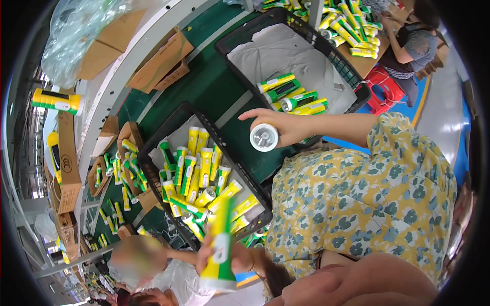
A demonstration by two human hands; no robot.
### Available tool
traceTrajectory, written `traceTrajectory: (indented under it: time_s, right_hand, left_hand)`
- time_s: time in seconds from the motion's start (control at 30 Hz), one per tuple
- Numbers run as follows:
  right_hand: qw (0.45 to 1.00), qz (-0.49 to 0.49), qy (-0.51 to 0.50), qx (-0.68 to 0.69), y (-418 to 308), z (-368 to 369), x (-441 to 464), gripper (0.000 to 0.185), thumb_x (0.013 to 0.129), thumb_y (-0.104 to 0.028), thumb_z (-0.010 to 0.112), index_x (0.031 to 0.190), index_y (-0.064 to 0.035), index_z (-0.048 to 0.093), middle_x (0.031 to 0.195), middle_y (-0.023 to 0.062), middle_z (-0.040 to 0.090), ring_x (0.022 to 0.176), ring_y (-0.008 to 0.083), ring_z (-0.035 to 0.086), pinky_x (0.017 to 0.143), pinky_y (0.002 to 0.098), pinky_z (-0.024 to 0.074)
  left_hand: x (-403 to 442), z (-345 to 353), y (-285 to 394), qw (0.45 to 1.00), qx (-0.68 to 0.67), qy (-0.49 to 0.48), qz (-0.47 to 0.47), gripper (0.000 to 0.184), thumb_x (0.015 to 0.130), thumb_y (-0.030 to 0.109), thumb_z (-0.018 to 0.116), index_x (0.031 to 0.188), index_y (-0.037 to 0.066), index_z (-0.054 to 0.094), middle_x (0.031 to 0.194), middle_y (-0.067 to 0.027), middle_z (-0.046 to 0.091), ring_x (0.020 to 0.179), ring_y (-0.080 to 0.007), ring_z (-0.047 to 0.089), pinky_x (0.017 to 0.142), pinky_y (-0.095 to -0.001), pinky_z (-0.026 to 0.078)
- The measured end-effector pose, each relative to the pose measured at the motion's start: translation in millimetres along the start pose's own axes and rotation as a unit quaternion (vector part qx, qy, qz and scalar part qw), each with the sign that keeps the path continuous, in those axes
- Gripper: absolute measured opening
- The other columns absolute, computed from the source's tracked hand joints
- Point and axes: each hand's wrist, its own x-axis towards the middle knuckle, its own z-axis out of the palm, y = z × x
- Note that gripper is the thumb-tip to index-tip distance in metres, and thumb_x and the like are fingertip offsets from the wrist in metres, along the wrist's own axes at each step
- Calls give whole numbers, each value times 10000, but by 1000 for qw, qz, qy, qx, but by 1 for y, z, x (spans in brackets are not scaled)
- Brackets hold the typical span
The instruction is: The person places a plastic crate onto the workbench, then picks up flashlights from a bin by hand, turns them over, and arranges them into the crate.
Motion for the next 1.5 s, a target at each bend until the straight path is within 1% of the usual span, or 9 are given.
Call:
traceTrajectory:
  time_s: [0.07, 0.17, 0.7, 1.0, 1.1, 1.3, 1.37, 1.43, 1.5]
  right_hand:
    - [999, 38, 17, 12, 3, -11, -6, 514, 748, -110, 736, 1184, -77, 466, 1387, 134, 353, 1287, 283, 374, 1033, 369, 343]
    - [993, 86, 83, 17, 11, -23, -9, 484, 761, -82, 716, 1179, -72, 472, 1368, 118, 386, 1271, 258, 398, 1039, 346, 329]
    - [901, 283, 157, -290, 191, -28, -60, 581, 641, -46, 602, 1211, -76, 492, 1217, 165, 515, 1170, 350, 466, 995, 463, 343]
    - [992, 50, -24, 113, -10, 5, 0, 693, 801, -218, 696, 1372, -52, 339, 1357, 134, 393, 1252, 252, 412, 1004, 402, 385]
    - [984, -163, -66, -14, -61, 19, 18, 755, 725, -273, 757, 1363, -122, 384, 1304, 138, 439, 1193, 298, 467, 925, 390, 456]
    - [971, -199, 17, -129, -54, 0, 51, 424, 725, -323, 745, 1068, -124, 597, 1028, 85, 573, 999, 253, 557, 803, 338, 488]
    - [968, 2, 120, 220, -75, -67, 47, 306, 772, -259, 702, 962, -59, 569, 909, 67, 546, 871, 153, 527, 732, 279, 445]
    - [707, -167, -68, 684, -83, -121, 40, 272, 994, -310, 356, 1102, -70, 426, 934, 150, 509, 689, 242, 546, 601, 368, 544]
    - [779, -181, 37, 600, -92, -131, 28, 382, 965, -452, 357, 1080, -102, 455, 845, 131, 480, 629, 226, 490, 502, 320, 461]
  left_hand:
    - [18, -28, -3, 965, 216, 148, 4, 472, 876, 359, 601, 1165, 33, 421, 1194, -167, 540, 1087, -324, 550, 981, -456, 435]
    - [28, -76, 21, 961, -251, 15, -117, 546, 874, 385, 609, 1202, 1, 401, 1219, -191, 524, 1103, -327, 543, 975, -433, 435]
    - [10, -4, -8, 975, 154, -67, -145, 520, 743, 241, 756, 1102, -45, 511, 1083, -149, 562, 999, -301, 572, 888, -404, 460]
    - [-29, 17, -65, 915, 229, -138, -304, 401, 666, -30, 713, 1053, -14, 611, 1069, -119, 629, 981, -244, 594, 880, -325, 453]
    - [-31, 27, -71, 912, 261, -195, -250, 347, 698, -4, 746, 1018, -13, 613, 992, -104, 637, 907, -178, 604, 808, -299, 463]
    - [-33, 23, -57, 918, 117, -225, -305, 976, 755, 181, 736, 1475, 25, 98, 1458, -189, 282, 1380, -279, 240, 1103, -383, 220]
    - [-34, 11, -48, 960, 65, -70, -264, 882, 819, 318, 684, 1458, 18, 154, 1383, -191, 367, 1312, -294, 344, 1082, -423, 267]
    - [-43, -11, -48, 962, 55, 61, -259, 689, 900, 292, 592, 1423, 17, 237, 1293, -178, 435, 1212, -276, 435, 1039, -417, 342]
    - [-60, -27, -52, 935, 73, 146, -314, 481, 938, 152, 516, 1360, 10, 334, 1240, -151, 472, 1162, -245, 470, 978, -390, 408]
